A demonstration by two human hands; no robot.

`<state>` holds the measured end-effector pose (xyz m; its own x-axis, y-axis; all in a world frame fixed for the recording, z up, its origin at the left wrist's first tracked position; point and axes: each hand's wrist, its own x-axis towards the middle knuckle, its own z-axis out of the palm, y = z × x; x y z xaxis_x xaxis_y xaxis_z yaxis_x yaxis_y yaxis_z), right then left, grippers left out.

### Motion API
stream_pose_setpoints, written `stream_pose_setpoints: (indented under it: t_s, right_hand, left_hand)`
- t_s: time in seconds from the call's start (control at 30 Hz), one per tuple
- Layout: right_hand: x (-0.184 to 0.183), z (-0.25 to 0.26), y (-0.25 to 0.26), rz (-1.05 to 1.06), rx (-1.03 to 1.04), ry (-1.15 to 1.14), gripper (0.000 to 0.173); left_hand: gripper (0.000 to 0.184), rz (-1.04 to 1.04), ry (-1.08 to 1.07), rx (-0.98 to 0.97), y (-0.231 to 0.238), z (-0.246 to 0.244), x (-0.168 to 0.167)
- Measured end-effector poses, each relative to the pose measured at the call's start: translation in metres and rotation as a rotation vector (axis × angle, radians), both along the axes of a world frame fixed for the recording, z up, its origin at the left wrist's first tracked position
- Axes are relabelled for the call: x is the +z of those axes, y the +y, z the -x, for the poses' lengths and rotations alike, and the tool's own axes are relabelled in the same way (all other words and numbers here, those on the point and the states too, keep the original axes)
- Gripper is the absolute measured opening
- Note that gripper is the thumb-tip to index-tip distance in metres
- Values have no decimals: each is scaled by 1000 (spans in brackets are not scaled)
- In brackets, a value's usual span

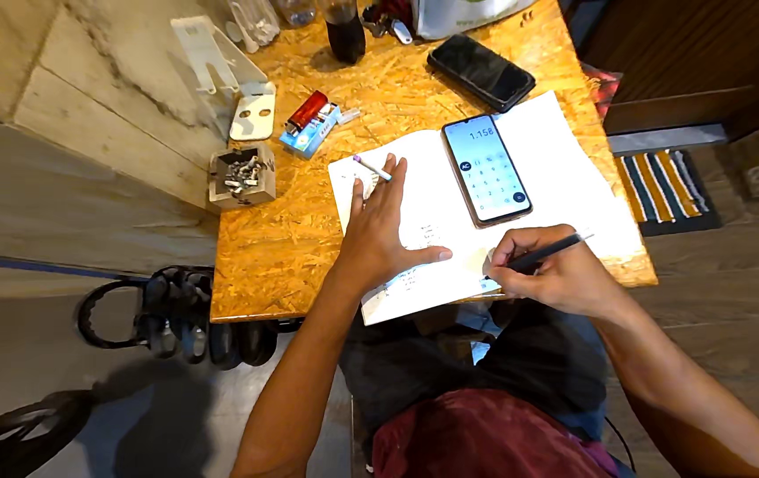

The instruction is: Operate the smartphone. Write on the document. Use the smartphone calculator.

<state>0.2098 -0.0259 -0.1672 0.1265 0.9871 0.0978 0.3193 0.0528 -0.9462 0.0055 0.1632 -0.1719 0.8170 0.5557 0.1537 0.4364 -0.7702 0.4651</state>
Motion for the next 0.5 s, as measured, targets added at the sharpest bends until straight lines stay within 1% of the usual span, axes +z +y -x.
stream_pose_setpoints:
  t_s: [0.5]
  right_hand:
    - [0, 1, 0, 17, -20, 0, 5]
  left_hand:
    - [131, 1, 6, 1, 1, 0, -2]
